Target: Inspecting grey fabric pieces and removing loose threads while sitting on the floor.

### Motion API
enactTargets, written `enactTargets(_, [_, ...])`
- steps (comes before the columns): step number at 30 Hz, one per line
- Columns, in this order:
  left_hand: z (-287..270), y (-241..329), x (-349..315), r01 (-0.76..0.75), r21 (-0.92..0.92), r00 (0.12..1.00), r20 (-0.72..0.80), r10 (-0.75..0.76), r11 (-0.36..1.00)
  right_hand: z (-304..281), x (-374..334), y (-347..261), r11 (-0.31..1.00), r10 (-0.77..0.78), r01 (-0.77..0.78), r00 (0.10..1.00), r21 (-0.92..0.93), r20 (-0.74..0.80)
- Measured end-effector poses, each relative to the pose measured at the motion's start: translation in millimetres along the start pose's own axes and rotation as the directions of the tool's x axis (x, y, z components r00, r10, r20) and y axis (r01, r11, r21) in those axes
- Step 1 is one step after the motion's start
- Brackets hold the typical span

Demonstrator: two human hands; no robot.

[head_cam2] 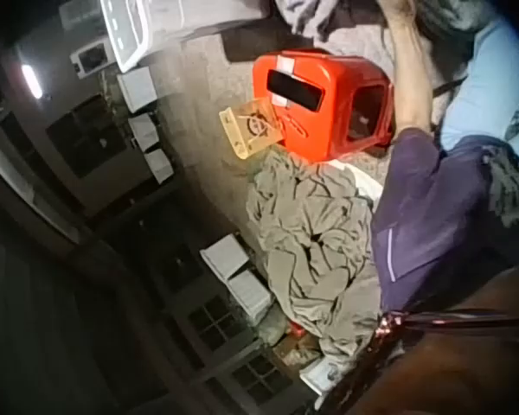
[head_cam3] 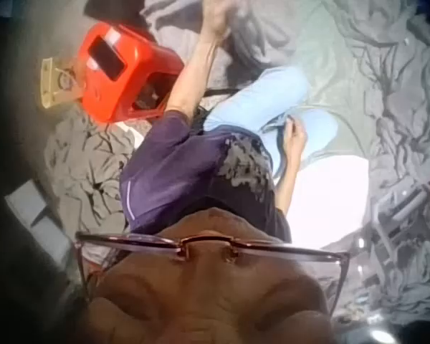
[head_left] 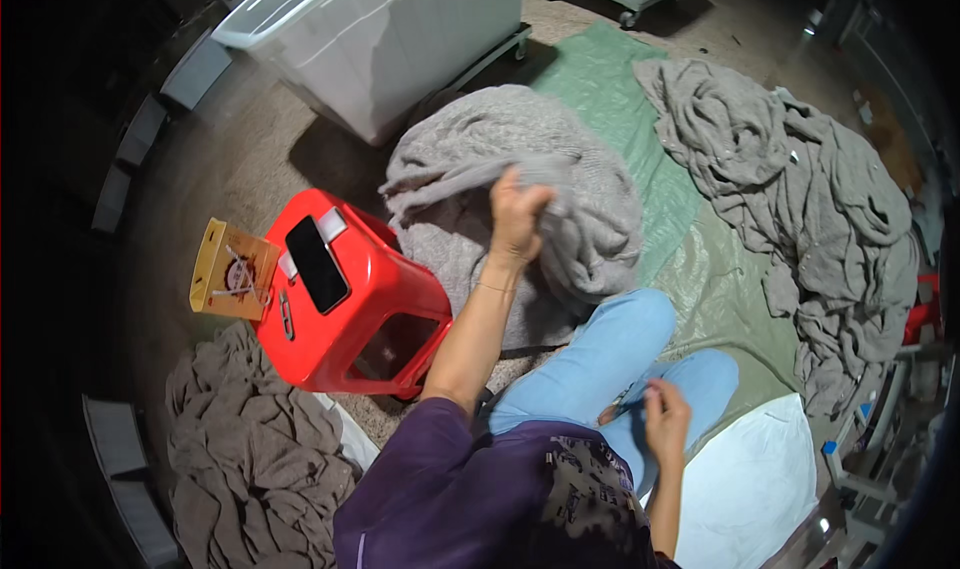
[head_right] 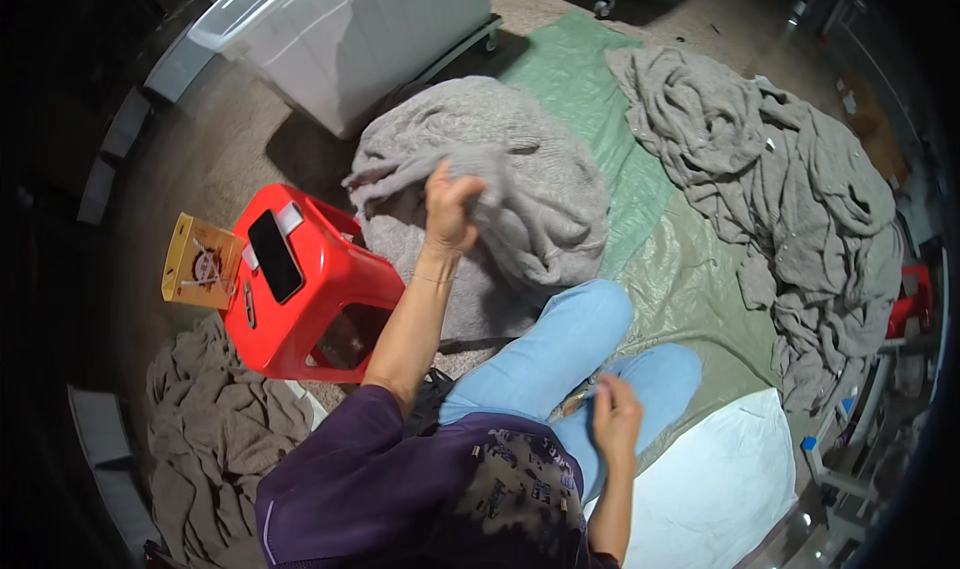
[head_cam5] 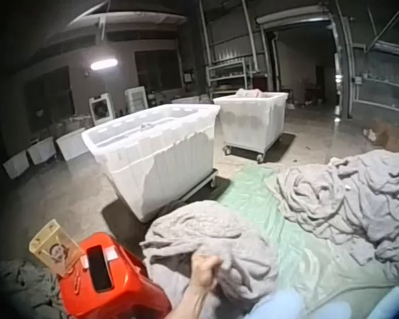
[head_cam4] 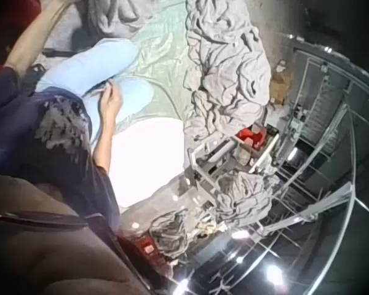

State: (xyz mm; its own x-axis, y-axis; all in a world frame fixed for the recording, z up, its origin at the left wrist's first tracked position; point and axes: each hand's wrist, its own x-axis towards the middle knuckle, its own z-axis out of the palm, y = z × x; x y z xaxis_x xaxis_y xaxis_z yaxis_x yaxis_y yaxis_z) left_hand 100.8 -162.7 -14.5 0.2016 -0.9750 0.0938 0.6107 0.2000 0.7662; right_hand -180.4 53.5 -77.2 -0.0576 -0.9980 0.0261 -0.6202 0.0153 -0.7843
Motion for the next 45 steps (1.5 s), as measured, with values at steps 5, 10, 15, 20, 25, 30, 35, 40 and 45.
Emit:
enactTargets(5, [104.4,19.9,-101.6,-0.205,0.361,0.0,0.929,-0.369,0.91,-85.6,47.2,-64.4,0.975,-0.003,0.164,0.688,0.151,-0.725])
enactTargets(10, [81.9,17.4,-159.7,-0.052,0.645,-0.315,0.714,-0.626,0.762,-112.0,62.5,-85.9,0.935,-0.176,0.338,0.703,0.106,-0.689])
enactTargets(15, [31.7,-8.2,-161.1,-0.111,0.668,0.096,0.744,-0.661,0.736,-58.3,74.7,-78.2,0.962,-0.239,0.27,0.9,0.036,-0.365])
enactTargets(20, [-112.6,-68.5,-104.3,0.817,0.052,0.558,-0.32,-0.765,0.574,-26.4,60.6,-77.6,0.943,-0.263,0.294,0.945,0.157,-0.194])
enactTargets(25, [-182.7,-108.0,-50.0,0.3,0.114,0.622,-0.776,-0.103,0.947,-20.5,47.3,-59.0,0.966,-0.14,0.166,0.98,0.2,-0.14])
enactTargets(30, [-172.1,-99.7,-26.3,0.119,0.177,0.612,-0.788,0.069,0.977,-23.5,33.7,-42.7,0.976,0.031,-0.012,0.996,0.219,-0.081])
enactTargets(35, [-198.8,-65.2,-27.8,0.192,-0.147,0.617,-0.751,-0.236,0.97,-5.5,32.7,-46.0,0.979,-0.037,0.039,0.999,0.2,-0.013])
enactTargets(40, [-19.9,-1.1,-85.2,-0.335,0.743,0.94,0.302,0.156,0.579,4.6,52.7,-67.6,0.96,-0.189,0.214,0.971,0.183,-0.146])
enactTargets(45, [16.0,-2.9,-121.8,-0.489,0.661,0.828,0.556,0.066,0.569,21.8,90.4,-101.8,0.897,-0.374,0.417,0.894,0.149,-0.247])
